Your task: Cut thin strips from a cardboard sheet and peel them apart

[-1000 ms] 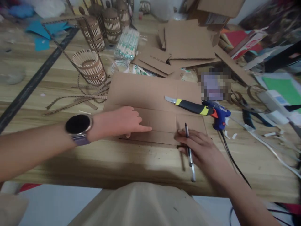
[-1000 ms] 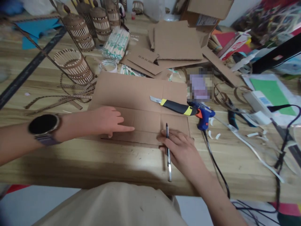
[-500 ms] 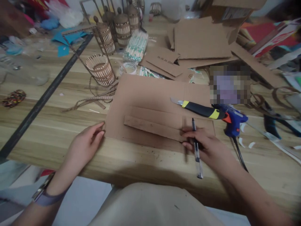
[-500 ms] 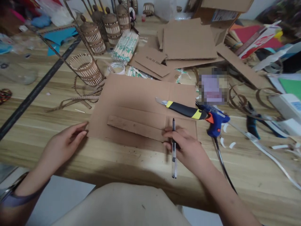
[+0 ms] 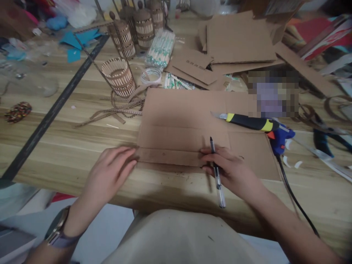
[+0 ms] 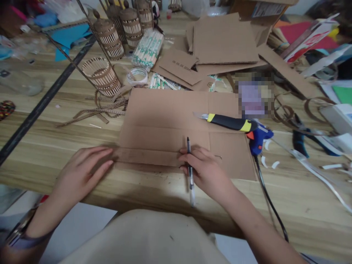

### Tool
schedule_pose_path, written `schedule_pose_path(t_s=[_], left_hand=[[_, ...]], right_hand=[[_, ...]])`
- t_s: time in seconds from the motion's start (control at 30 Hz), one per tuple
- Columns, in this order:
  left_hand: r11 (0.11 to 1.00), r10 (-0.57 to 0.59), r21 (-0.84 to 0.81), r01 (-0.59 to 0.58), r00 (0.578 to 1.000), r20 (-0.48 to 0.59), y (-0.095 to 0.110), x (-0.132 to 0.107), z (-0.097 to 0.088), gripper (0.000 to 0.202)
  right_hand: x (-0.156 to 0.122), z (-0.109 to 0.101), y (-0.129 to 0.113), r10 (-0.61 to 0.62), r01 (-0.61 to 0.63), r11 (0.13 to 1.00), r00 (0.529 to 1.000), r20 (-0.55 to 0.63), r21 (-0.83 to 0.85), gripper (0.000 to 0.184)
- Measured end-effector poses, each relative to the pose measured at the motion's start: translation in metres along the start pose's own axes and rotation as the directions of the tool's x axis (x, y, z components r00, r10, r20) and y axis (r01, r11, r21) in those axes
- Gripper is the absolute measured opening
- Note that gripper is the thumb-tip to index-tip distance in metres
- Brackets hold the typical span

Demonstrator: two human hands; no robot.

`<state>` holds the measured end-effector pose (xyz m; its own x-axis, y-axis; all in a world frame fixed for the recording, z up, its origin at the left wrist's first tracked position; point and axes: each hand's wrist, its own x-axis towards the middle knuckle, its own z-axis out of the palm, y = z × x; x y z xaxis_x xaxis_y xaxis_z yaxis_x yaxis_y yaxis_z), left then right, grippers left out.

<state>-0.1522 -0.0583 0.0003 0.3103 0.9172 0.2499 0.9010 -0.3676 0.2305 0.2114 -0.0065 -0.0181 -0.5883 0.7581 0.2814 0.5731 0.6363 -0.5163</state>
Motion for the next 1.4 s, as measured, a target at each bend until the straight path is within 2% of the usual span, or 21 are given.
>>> schedule_pose_path(t_s=[0.1,0.17,0.3,0.5,0.77,1.27,1.4], left_hand=[[0.981,0.191,-0.051,-0.188,0.981,0.042,-0.007,0.005,0.003,0.028],[0.968,0.246,-0.066,-0.242,0.967,0.066,-0.013,0.005,0.007,0.027],[0.966,0.25,-0.095,-0.24,0.962,0.108,-0.022,0.001,0.012,0.03],[0.96,0.234,-0.197,-0.199,0.956,0.175,-0.034,0.007,0.008,0.033],[0.947,0.291,-0.207,-0.244,0.926,0.239,-0.043,0.02,0.007,0.031],[0.933,0.353,-0.141,-0.33,0.915,0.194,-0.043,0.02,0.009,0.035],[0.937,0.347,-0.119,-0.328,0.913,0.214,-0.042,0.019,0.009,0.036]], right_hand=[[0.009,0.013,-0.011,-0.037,0.038,0.998,0.999,0.005,-0.046,0.012],[0.012,0.019,-0.016,-0.046,0.047,0.995,0.999,0.003,-0.086,0.012],[0.015,0.025,-0.022,-0.024,0.025,0.995,1.0,0.005,-0.092,0.016],[0.015,0.025,-0.022,-0.011,0.012,0.996,1.0,0.007,-0.094,0.018],[0.01,0.028,-0.025,-0.001,-0.002,0.996,1.0,-0.029,-0.094,0.022],[0.007,0.028,-0.026,-0.025,0.023,0.996,0.999,-0.024,-0.091,0.023],[0.006,0.028,-0.026,-0.033,0.03,0.994,0.999,-0.026,-0.104,0.023]])
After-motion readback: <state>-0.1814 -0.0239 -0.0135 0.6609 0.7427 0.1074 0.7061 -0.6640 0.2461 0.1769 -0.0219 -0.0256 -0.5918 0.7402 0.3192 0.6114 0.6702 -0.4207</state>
